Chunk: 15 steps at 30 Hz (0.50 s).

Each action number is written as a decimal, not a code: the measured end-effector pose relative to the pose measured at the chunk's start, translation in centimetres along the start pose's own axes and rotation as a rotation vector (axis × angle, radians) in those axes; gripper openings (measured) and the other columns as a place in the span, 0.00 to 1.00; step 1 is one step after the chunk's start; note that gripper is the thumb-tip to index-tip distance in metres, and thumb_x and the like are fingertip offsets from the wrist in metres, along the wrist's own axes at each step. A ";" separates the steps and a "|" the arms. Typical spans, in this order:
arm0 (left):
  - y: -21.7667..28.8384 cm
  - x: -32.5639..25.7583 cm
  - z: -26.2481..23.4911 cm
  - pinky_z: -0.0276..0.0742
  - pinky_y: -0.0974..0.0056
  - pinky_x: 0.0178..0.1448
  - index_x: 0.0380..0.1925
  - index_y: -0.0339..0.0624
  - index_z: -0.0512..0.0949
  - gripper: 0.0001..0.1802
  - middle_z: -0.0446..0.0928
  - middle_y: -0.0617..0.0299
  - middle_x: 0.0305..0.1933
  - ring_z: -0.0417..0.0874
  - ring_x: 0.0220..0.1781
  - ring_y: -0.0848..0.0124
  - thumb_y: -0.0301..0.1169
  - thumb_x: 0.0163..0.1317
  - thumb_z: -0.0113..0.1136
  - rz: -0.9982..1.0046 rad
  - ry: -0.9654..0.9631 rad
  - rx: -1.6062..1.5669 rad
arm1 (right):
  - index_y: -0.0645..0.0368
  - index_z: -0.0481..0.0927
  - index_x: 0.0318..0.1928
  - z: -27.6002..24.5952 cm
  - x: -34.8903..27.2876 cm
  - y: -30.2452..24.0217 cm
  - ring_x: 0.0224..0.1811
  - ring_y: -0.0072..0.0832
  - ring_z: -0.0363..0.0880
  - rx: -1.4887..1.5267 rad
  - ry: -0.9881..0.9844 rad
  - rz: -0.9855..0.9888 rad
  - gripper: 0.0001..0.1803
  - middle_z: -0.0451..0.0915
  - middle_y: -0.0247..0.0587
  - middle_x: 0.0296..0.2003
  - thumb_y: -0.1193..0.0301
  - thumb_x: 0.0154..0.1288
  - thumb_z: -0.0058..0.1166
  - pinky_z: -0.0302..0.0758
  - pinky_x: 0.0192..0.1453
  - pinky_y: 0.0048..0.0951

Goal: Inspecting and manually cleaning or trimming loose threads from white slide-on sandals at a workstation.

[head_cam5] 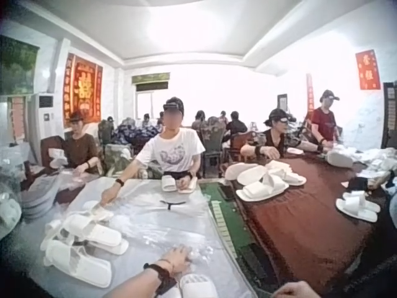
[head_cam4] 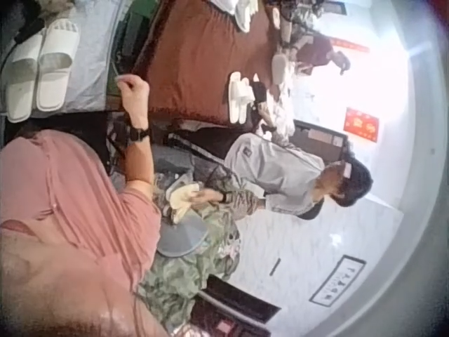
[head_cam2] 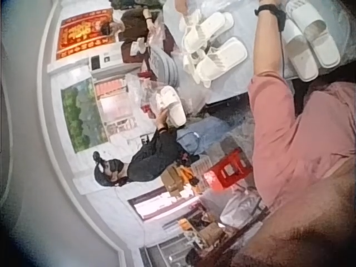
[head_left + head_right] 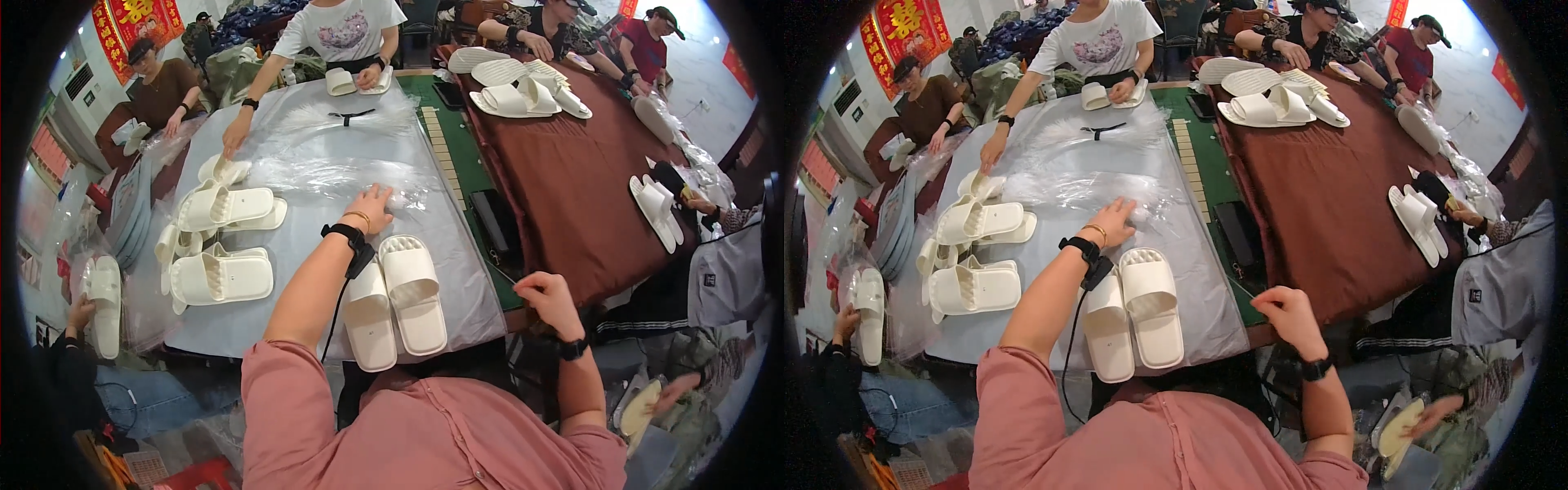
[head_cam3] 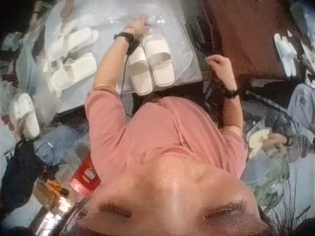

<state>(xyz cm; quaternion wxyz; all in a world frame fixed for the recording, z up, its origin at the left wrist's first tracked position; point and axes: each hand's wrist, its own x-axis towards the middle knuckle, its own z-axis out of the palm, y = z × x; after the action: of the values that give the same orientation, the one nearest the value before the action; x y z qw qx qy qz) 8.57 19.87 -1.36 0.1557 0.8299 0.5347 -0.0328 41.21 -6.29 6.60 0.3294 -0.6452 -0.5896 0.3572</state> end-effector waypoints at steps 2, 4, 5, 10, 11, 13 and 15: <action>0.1 0.4 0.1 0.57 0.51 0.73 0.71 0.59 0.52 0.40 0.46 0.48 0.76 0.54 0.72 0.41 0.46 0.60 0.56 -0.005 0.000 0.011 | 0.66 0.84 0.33 -1.7 -1.7 -0.4 0.28 0.20 0.77 0.022 0.065 -0.027 0.04 0.83 0.37 0.28 0.79 0.57 0.57 0.72 0.33 0.22; 0.1 0.5 0.2 0.58 0.50 0.73 0.72 0.61 0.51 0.40 0.44 0.51 0.77 0.53 0.73 0.42 0.44 0.62 0.56 -0.012 0.001 0.026 | 0.66 0.83 0.32 -2.9 -3.1 -1.0 0.27 0.18 0.76 0.063 0.093 -0.018 0.04 0.82 0.36 0.27 0.79 0.57 0.57 0.71 0.31 0.20; 0.1 0.5 0.2 0.58 0.51 0.73 0.71 0.59 0.52 0.40 0.46 0.48 0.76 0.54 0.73 0.41 0.44 0.60 0.56 -0.029 0.005 0.015 | 0.66 0.83 0.32 -3.7 -4.0 -1.3 0.27 0.18 0.76 0.064 0.095 -0.019 0.04 0.82 0.36 0.27 0.79 0.57 0.57 0.71 0.31 0.20; 0.3 -0.2 -0.7 0.59 0.51 0.72 0.71 0.55 0.53 0.41 0.48 0.45 0.75 0.57 0.71 0.40 0.43 0.58 0.57 -0.032 0.042 -0.011 | 0.64 0.83 0.31 -6.9 -7.6 -2.2 0.24 0.14 0.71 0.192 0.224 0.114 0.03 0.79 0.31 0.24 0.81 0.56 0.56 0.65 0.27 0.17; 0.5 -0.4 -0.9 0.59 0.51 0.72 0.70 0.54 0.54 0.40 0.50 0.45 0.74 0.58 0.70 0.41 0.42 0.58 0.58 -0.039 0.046 -0.004 | 0.64 0.83 0.31 -7.1 -8.0 -2.1 0.24 0.14 0.71 0.185 0.228 0.094 0.03 0.79 0.31 0.24 0.81 0.56 0.56 0.65 0.27 0.17; 1.4 -1.2 -1.5 0.60 0.51 0.72 0.70 0.52 0.56 0.39 0.51 0.45 0.74 0.60 0.70 0.43 0.41 0.58 0.58 -0.042 0.051 0.005 | 0.64 0.83 0.31 -7.4 -8.8 -2.3 0.24 0.15 0.71 0.185 0.236 0.027 0.04 0.79 0.31 0.25 0.81 0.55 0.56 0.66 0.28 0.17; 3.0 -2.6 -2.1 0.61 0.51 0.71 0.68 0.50 0.58 0.39 0.54 0.45 0.72 0.62 0.69 0.46 0.38 0.56 0.61 0.099 0.211 -0.013 | 0.64 0.83 0.31 -6.8 -8.9 -2.5 0.24 0.15 0.72 0.170 0.221 0.009 0.04 0.79 0.31 0.25 0.82 0.55 0.56 0.66 0.28 0.18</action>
<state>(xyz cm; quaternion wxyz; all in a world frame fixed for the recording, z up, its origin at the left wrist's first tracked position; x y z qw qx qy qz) 9.91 17.11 1.81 0.1054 0.8531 0.5067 0.0657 45.19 -14.92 12.97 0.4442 -0.6531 -0.5144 0.3339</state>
